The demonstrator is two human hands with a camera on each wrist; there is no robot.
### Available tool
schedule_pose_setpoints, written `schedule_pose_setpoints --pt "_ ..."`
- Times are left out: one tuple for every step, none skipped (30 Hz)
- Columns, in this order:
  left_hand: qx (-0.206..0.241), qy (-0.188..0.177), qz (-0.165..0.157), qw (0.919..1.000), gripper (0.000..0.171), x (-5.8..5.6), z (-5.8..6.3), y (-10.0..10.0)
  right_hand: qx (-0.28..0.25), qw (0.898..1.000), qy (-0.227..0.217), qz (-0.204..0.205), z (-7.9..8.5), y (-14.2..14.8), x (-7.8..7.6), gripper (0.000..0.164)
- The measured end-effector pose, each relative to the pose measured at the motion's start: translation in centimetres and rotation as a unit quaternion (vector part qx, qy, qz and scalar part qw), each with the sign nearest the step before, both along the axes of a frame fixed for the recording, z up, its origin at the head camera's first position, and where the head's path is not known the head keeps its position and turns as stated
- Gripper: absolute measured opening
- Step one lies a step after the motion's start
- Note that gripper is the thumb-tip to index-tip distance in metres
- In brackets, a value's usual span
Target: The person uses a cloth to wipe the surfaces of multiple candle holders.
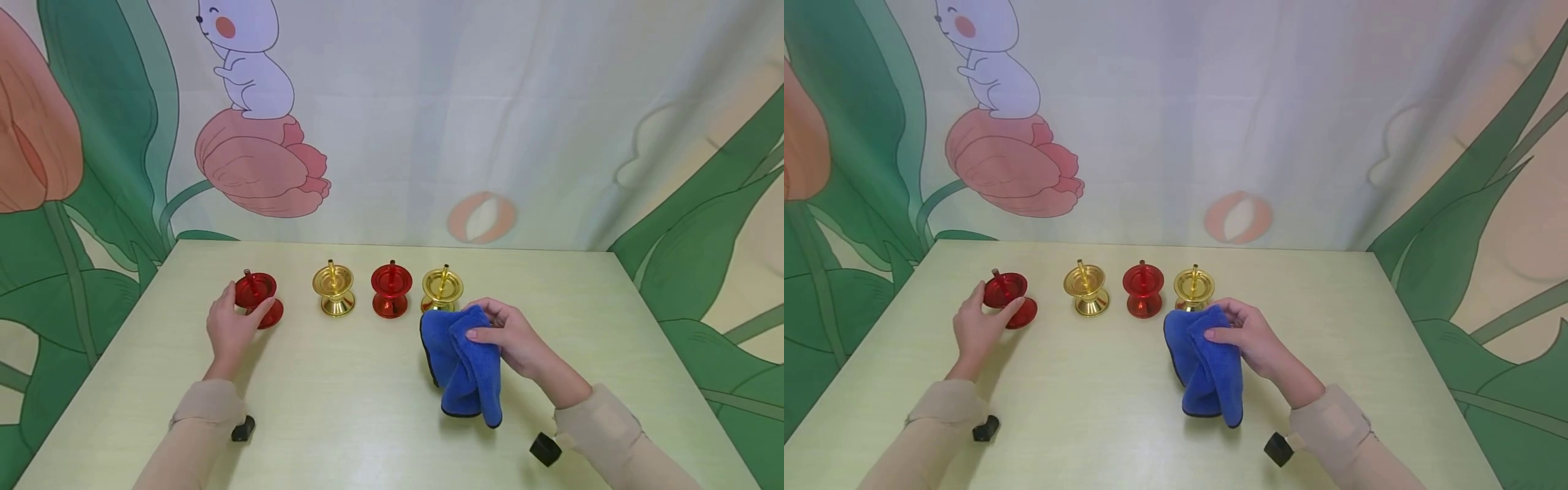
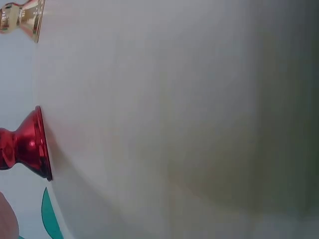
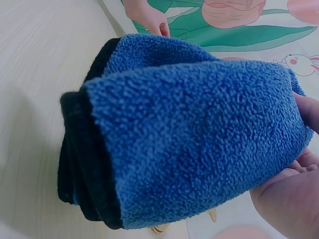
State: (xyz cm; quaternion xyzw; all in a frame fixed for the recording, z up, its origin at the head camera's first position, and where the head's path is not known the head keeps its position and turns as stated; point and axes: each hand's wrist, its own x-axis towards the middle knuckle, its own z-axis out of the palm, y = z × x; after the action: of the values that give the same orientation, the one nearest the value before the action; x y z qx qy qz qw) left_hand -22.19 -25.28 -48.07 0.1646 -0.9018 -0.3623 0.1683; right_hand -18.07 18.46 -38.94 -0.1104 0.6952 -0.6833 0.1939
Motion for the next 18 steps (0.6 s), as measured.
schedule_pose_setpoints --pt "0.003 0.004 0.003 1.0 0.083 0.1 0.0 0.1 0.001 1.0 0.0 -0.001 0.0 0.0 0.0 0.024" --pt "0.005 0.006 0.005 1.0 0.083 0.2 0.0 0.2 0.002 1.0 0.001 -0.002 0.0 0.0 0.0 0.024" --pt "0.005 0.01 0.006 0.9999 0.082 0.3 0.0 0.4 0.003 1.0 0.001 -0.003 0.0 0.0 0.0 0.023" --pt "0.005 0.011 0.007 0.9999 0.082 0.4 0.1 0.5 0.004 1.0 0.002 -0.003 0.0 0.0 0.0 0.023" --pt "0.005 0.012 0.008 0.9999 0.082 0.5 0.2 0.6 0.005 1.0 0.002 -0.003 0.0 0.0 0.0 0.023" --pt "0.005 0.013 0.007 0.9999 0.082 0.6 0.3 0.8 0.006 1.0 0.003 -0.003 0.0 0.0 0.0 0.023" --pt "0.004 0.013 0.006 0.9999 0.081 0.7 0.4 0.9 0.007 1.0 0.003 -0.003 -0.1 0.0 0.0 0.023" --pt "0.002 0.016 0.003 0.9999 0.081 0.8 0.6 1.1 0.008 1.0 0.002 -0.003 -0.1 0.0 -0.1 0.022" --pt "-0.001 0.019 -0.001 0.9998 0.081 1.0 0.7 1.2 0.009 1.0 0.003 -0.003 -0.1 0.0 -0.1 0.022" --pt "-0.003 0.017 -0.005 0.9998 0.081 1.1 0.9 1.4 0.009 1.0 0.002 -0.004 -0.1 0.0 -0.1 0.022" --pt "-0.007 0.019 -0.01 0.9997 0.081 1.3 1.1 1.6 0.01 1.0 0.002 -0.004 0.0 0.0 -0.1 0.022" --pt "-0.013 0.02 -0.017 0.9996 0.081 1.5 1.3 1.8 0.011 1.0 0.002 -0.006 0.0 -0.1 -0.1 0.022" --pt "-0.018 0.023 -0.023 0.9993 0.081 1.6 1.5 2.1 0.012 1.0 0.002 -0.008 0.0 -0.1 -0.1 0.021" --pt "-0.024 0.026 -0.03 0.9989 0.081 1.8 1.7 2.3 0.013 1.0 0.001 -0.009 0.1 -0.1 -0.1 0.021" --pt "-0.031 0.027 -0.037 0.9985 0.081 2.0 1.9 2.6 0.014 1.0 0.0 -0.01 0.1 -0.1 -0.1 0.022" --pt "-0.036 0.03 -0.043 0.9979 0.08 2.2 2.1 2.8 0.015 1.0 -0.001 -0.012 0.1 -0.2 -0.1 0.022" --pt "-0.041 0.037 -0.049 0.9972 0.079 2.4 2.3 3.1 0.015 1.0 -0.001 -0.013 0.2 -0.2 -0.2 0.024" --pt "-0.043 0.045 -0.056 0.9965 0.078 2.6 2.5 3.4 0.015 1.0 -0.003 -0.014 0.2 -0.2 -0.2 0.025"
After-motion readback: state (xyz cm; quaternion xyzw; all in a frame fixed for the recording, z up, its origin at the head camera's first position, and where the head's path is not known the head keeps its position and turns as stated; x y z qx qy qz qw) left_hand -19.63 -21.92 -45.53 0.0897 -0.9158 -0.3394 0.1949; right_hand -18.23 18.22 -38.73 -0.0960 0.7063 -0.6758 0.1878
